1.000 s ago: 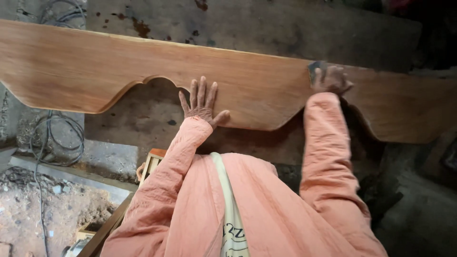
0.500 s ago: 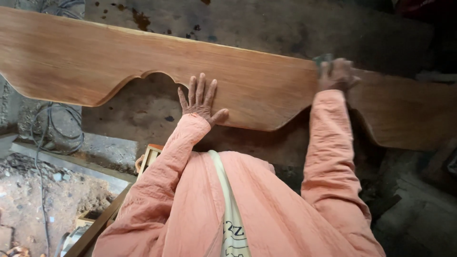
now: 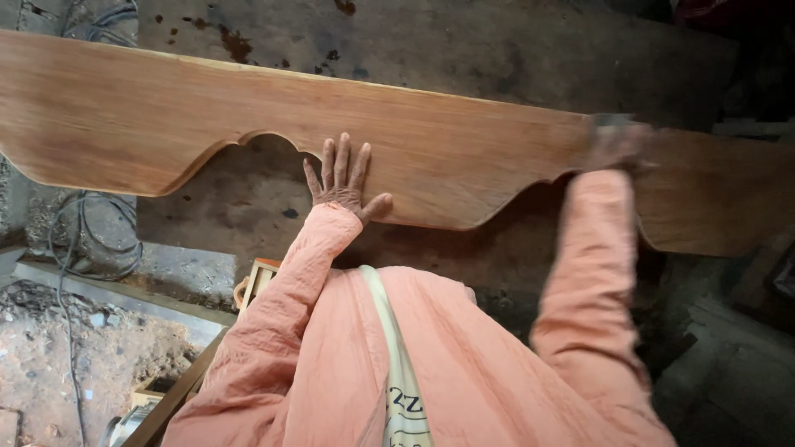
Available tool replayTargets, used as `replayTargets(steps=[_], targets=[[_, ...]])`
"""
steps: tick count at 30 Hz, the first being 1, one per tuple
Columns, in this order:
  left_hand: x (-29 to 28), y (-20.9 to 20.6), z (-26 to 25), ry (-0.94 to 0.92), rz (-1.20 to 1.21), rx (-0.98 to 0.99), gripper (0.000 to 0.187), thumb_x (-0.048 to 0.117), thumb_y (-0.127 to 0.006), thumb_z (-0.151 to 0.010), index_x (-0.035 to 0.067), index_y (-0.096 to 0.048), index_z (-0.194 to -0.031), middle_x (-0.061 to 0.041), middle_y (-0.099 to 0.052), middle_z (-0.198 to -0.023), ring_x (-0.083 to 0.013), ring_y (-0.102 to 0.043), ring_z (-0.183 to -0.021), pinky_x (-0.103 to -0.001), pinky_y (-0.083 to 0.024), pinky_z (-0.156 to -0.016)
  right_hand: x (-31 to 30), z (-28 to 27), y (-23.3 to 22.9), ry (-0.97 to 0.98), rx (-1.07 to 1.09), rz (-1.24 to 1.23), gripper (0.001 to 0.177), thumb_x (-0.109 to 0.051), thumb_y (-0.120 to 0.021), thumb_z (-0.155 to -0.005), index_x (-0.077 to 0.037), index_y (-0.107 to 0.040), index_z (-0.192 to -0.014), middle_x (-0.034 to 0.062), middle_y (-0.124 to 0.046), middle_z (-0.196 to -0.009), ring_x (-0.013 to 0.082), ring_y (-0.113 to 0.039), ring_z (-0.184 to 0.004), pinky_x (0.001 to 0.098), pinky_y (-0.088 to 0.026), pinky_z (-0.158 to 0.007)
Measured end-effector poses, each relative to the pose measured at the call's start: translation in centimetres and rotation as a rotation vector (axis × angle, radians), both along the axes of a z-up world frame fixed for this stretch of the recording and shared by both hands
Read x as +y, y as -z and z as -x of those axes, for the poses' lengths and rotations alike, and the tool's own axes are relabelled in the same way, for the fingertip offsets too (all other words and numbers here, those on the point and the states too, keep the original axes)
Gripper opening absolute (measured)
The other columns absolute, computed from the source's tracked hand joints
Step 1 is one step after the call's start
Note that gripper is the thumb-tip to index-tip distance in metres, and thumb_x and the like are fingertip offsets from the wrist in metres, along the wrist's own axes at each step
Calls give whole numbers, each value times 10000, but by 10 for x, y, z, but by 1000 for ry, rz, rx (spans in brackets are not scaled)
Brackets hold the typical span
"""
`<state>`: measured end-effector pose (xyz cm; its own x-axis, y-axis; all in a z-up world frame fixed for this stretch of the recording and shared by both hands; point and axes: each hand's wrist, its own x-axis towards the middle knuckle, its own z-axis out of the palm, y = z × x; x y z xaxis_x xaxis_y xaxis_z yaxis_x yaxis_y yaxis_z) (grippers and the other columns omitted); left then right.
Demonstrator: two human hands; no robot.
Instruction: The person sands a large, irregularly shaped wooden board using a sanding block. They work on the flat surface and then lift the board to sand the edges and underside, moving the sanding block back and forth across the wood's surface throughout the process.
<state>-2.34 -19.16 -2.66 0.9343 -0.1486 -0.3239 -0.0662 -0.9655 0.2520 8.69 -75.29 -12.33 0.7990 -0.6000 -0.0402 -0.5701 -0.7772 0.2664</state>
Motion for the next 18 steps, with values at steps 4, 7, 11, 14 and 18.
replayTargets(steps=[4, 7, 11, 14, 18], targets=[[1, -6, 3, 15, 31, 61, 993, 833, -402, -907, 352, 7, -1674, -39, 157, -1738, -309, 195, -1579, -687, 115, -1238, 68, 50, 56, -601, -659, 231, 454, -565, -723, -1031, -158, -689, -1230, 53, -603, -1116, 268, -552, -1064, 469, -294, -1023], [3, -9, 2, 15, 34, 47, 990, 825, -412, -914, 345, -4, -1677, -35, 150, -1741, -301, 187, -1582, -686, 109, -1236, 0, 68, 71, -453, -659, 249, 491, -671, -828, -872, -233, -684, -1039, 5, -617, -947, 230, -600, -884, 431, -399, -856], [2, -12, 2, 12, 62, 61, 990, 821, -425, -914, 345, -10, -1677, -31, 142, -1741, -296, 179, -1585, -690, 97, -1238, -58, 108, 35, 254, -560, 62, 622, -723, -570, -1098, -339, -438, -1569, 179, -503, -1540, 388, -291, -1463, 507, -35, -1196], [3, -9, 2, 15, 68, 45, 978, 811, -435, -928, 345, -10, -1676, -31, 152, -1738, -301, 178, -1584, -696, 86, -1242, -53, 101, 43, 140, -369, 13, 567, -443, -498, -1209, -96, -288, -1605, 272, -360, -1602, 413, -250, -1483, 657, -65, -1134], [2, -8, 3, 13, 71, 25, 984, 811, -443, -926, 348, -9, -1678, -35, 142, -1741, -302, 174, -1587, -691, 95, -1239, 77, 68, 83, -102, -276, -10, 626, -519, -440, -1168, -70, -335, -1592, 277, -428, -1537, 426, -340, -1428, 639, -136, -1125]])
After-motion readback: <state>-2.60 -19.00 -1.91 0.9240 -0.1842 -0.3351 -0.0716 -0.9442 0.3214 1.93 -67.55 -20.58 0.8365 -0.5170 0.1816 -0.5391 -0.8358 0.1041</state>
